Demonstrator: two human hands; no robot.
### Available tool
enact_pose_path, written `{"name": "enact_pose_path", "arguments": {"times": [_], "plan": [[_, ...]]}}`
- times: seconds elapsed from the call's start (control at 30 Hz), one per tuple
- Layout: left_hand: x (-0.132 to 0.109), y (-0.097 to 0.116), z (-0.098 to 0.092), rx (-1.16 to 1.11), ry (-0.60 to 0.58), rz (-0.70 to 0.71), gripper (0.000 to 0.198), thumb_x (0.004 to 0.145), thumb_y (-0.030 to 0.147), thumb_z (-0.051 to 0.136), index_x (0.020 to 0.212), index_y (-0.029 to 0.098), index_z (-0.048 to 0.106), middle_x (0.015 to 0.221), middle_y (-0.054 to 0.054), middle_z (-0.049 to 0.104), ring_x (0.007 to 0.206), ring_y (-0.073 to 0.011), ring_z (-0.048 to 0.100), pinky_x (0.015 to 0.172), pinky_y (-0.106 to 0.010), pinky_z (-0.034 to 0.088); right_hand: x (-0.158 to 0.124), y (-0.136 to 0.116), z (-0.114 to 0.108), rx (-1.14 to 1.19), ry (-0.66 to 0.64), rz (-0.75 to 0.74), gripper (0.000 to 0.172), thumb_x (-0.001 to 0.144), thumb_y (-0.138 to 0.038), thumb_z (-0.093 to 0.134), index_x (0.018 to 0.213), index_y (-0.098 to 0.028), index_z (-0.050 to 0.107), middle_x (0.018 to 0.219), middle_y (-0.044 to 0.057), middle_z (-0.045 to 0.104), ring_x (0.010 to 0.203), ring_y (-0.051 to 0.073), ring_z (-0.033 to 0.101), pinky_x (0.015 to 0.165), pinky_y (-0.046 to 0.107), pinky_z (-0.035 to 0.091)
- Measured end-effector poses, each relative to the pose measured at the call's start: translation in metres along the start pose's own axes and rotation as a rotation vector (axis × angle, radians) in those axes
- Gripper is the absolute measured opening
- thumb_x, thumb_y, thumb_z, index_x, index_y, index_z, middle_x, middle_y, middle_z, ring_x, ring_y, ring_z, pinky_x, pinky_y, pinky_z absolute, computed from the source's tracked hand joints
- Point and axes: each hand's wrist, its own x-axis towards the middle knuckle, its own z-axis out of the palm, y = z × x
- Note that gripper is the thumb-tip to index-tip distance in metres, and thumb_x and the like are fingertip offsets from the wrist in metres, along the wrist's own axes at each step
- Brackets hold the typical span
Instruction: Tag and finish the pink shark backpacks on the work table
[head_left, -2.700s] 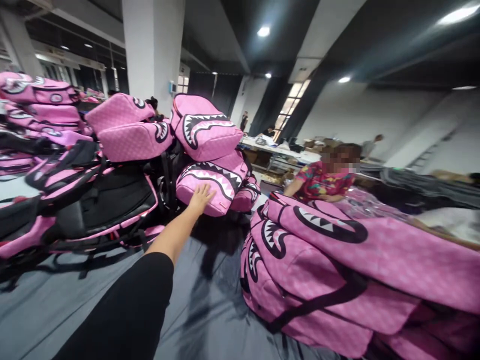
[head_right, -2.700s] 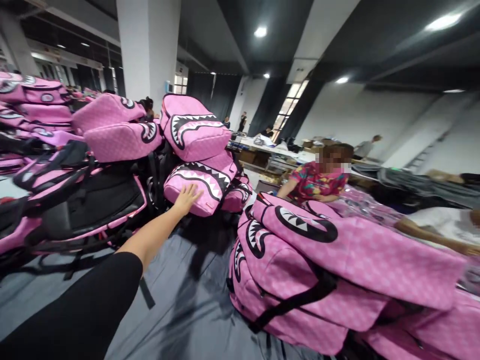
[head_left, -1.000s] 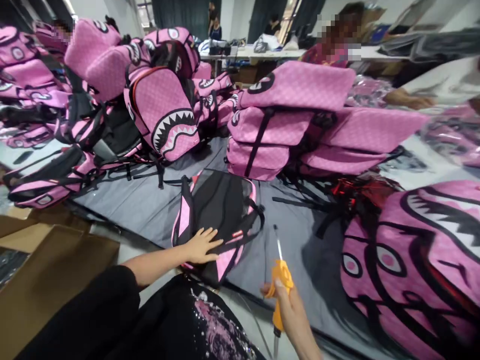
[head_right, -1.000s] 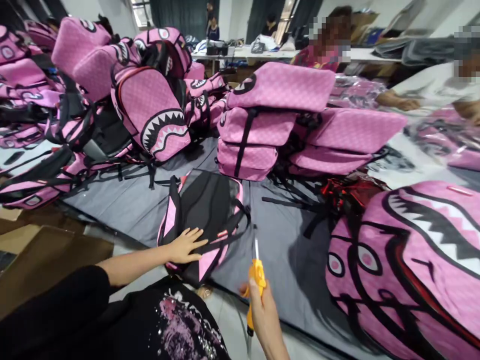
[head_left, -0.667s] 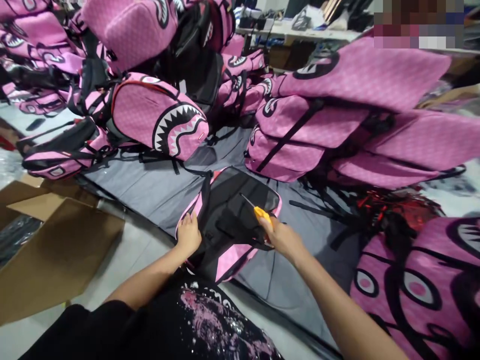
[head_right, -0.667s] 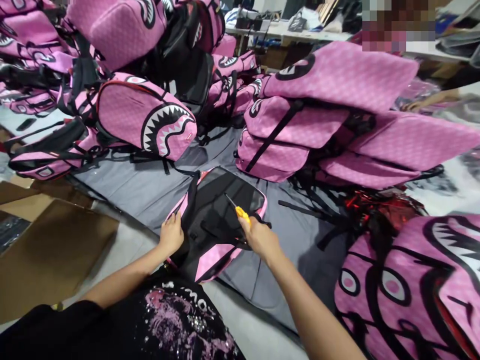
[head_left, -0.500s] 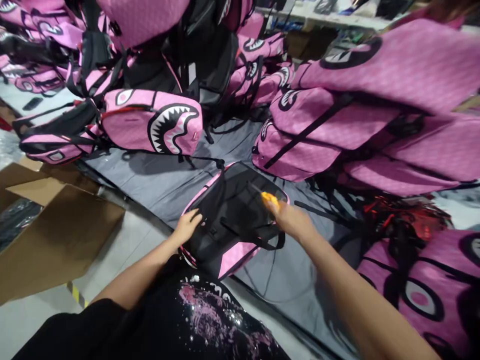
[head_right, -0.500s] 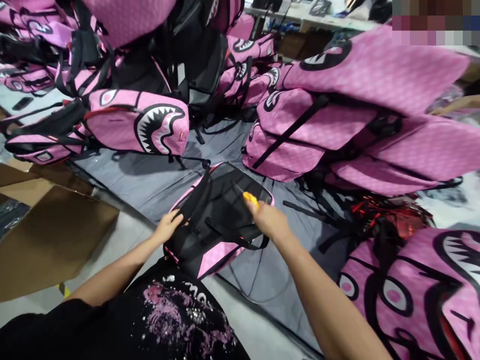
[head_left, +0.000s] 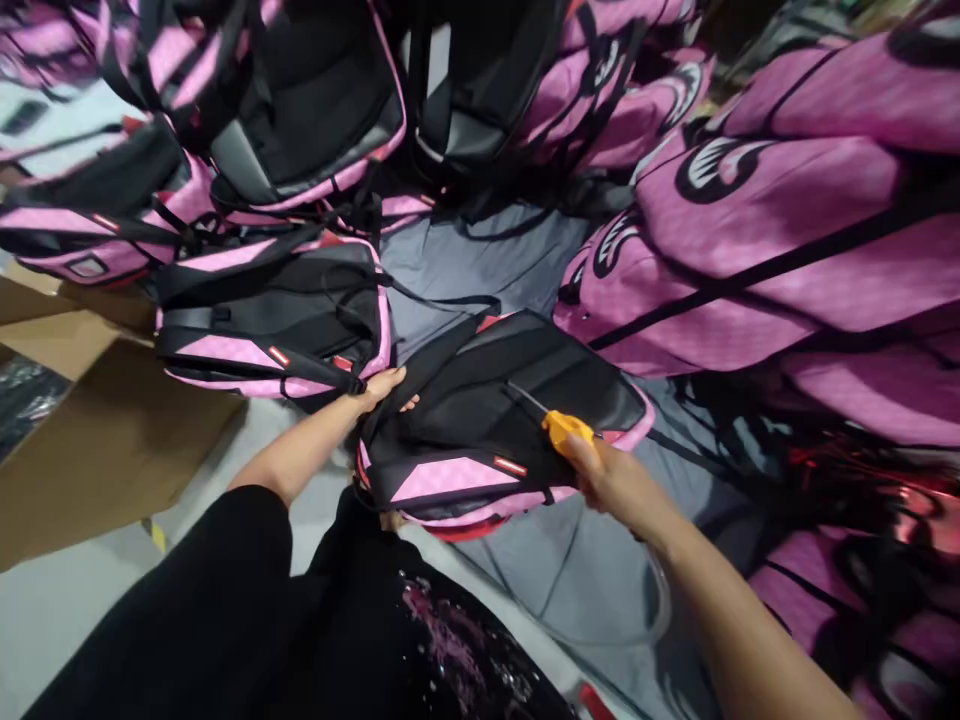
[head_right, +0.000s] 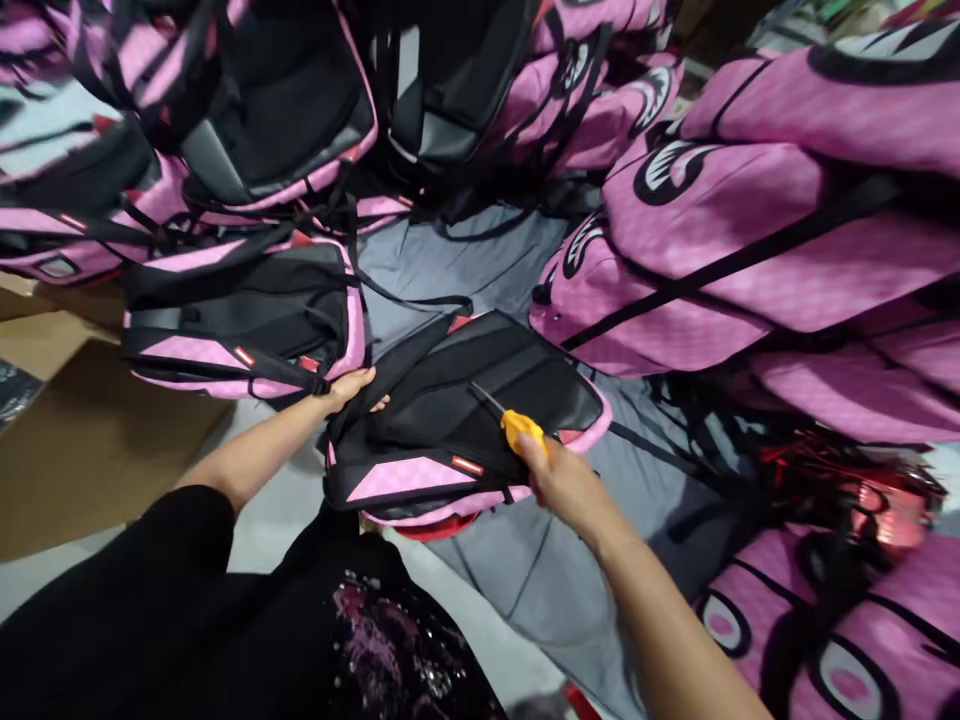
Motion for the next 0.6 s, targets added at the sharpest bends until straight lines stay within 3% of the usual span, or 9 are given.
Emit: {"name": "enact_pose_path", "arguments": {"times": [0.13,0.23,0.3,0.37,0.47,0.5,0.6], "plan": [[0.006,0.006,0.034,-0.071,-0.161,-0.008,0.043,0.1,0.048,0.038,0.106,0.012,0.06,0.084,-0.016,0.075,0.069,-0.022,0.072,0.066,-0.033,0.058,-0.015,0.008,-0.014,0.073,-0.215,0.019,0.061,0.089,-0.074,0.03,0.082,-0.02,0.055,0.049,0.0,0.054,0.042,0.016,0.052,0.045,0.027,0.04],[0.002,0.007,0.06,-0.091,-0.294,-0.076,0.056,0.101,0.051,0.028,0.097,0.008,0.064,0.089,-0.019,0.074,0.07,-0.021,0.071,0.068,-0.032,0.058,-0.032,0.005,-0.022,0.07,-0.136,0.088,0.063,0.089,-0.073,0.028,0.081,-0.019,0.058,0.046,0.001,0.052,0.042,0.016,0.05,0.044,0.027,0.038],[-0.004,0.005,0.072,-0.013,-0.324,-0.092,0.064,0.1,0.054,0.024,0.094,0.007,0.066,0.092,-0.02,0.074,0.07,-0.0193,0.07,0.069,-0.03,0.057,-0.037,-0.003,-0.027,0.076,-0.158,0.039,0.062,0.09,-0.071,0.031,0.091,-0.018,0.062,0.047,0.001,0.053,0.042,0.016,0.051,0.045,0.027,0.039],[-0.012,0.004,0.082,0.162,-0.27,-0.012,0.067,0.098,0.06,0.025,0.104,0.007,0.066,0.093,-0.019,0.073,0.071,-0.0189,0.068,0.071,-0.031,0.056,-0.036,-0.01,-0.032,0.077,-0.187,-0.025,0.059,0.091,-0.066,0.035,0.105,-0.017,0.063,0.05,0.0,0.054,0.043,0.017,0.051,0.046,0.027,0.038],[-0.031,-0.003,0.1,0.429,-0.153,0.184,0.061,0.092,0.063,0.045,0.132,0.018,0.057,0.108,-0.012,0.069,0.093,-0.0219,0.064,0.089,-0.036,0.051,-0.035,-0.007,-0.045,-0.027,0.048,0.075,0.053,0.094,-0.06,0.035,0.103,-0.016,0.063,0.051,0.002,0.055,0.045,0.017,0.053,0.049,0.027,0.038],[-0.038,-0.008,0.107,0.58,-0.09,0.278,0.061,0.091,0.061,0.05,0.139,0.024,0.051,0.117,-0.01,0.065,0.104,-0.024,0.06,0.096,-0.039,0.047,-0.038,-0.001,-0.05,-0.038,0.061,0.109,0.053,0.095,-0.06,0.033,0.098,-0.016,0.063,0.051,0.003,0.055,0.045,0.017,0.053,0.049,0.027,0.038],[-0.054,-0.023,0.129,1.221,0.148,0.575,0.055,0.095,0.049,0.049,0.148,0.038,0.04,0.138,-0.01,0.048,0.122,-0.0309,0.046,0.103,-0.05,0.037,-0.055,0.022,-0.059,0.062,-0.174,0.09,0.059,0.094,-0.066,0.029,0.085,-0.017,0.061,0.051,0.004,0.056,0.043,0.016,0.052,0.049,0.028,0.04]]}}
